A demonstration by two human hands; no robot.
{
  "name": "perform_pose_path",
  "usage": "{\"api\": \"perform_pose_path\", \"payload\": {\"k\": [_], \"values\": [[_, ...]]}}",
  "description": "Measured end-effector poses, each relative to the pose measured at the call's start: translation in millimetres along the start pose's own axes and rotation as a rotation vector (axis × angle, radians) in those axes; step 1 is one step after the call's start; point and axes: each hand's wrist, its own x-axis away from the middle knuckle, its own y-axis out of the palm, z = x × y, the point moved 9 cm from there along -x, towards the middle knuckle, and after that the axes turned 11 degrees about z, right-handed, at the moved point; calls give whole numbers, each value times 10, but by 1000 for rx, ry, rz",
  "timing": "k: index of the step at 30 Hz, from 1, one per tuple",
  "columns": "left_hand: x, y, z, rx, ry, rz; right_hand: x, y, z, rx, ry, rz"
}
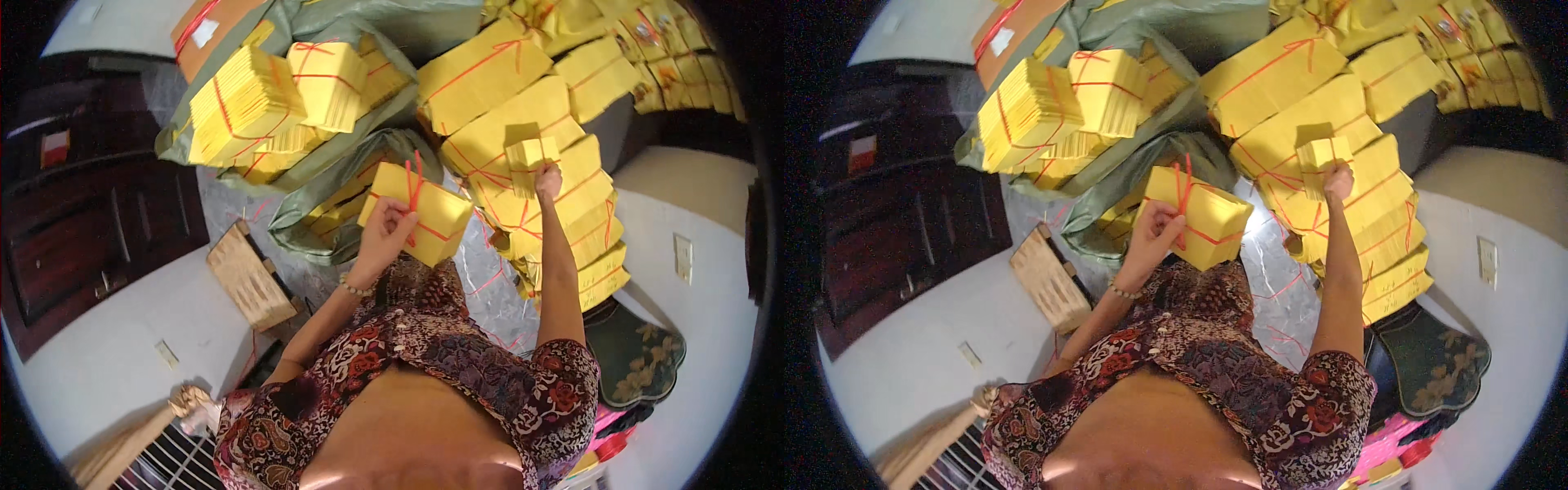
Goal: Packing bundles of yellow paper tied with red string into large woven sacks.
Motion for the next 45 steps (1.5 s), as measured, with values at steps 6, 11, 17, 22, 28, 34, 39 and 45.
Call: {"api": "perform_pose_path", "payload": {"k": [6,11,17,22,28,34,39,45], "values": [[-36,-224,-197,245,-59,152,238,-330,-597,164,23,267],[-98,-289,-332,325,-155,242,1348,521,-1028,-1085,524,-1015],[-31,-692,-1252,365,-121,772,2264,-31,-2159,-1266,666,-1493],[-364,-1279,-1812,466,-143,967,2601,693,-2459,-701,377,-1562],[-821,-2188,-2286,612,-174,768,2919,984,-3364,-606,-62,-1357],[-1301,-2135,-2790,477,-388,647,2772,857,-3618,-590,-191,-1179],[-1316,-2387,-2608,622,-157,690,2603,340,-3848,-694,-303,-1202],[-1282,-2246,-2097,441,-136,819,1561,571,-3730,-361,-703,-377]]}}
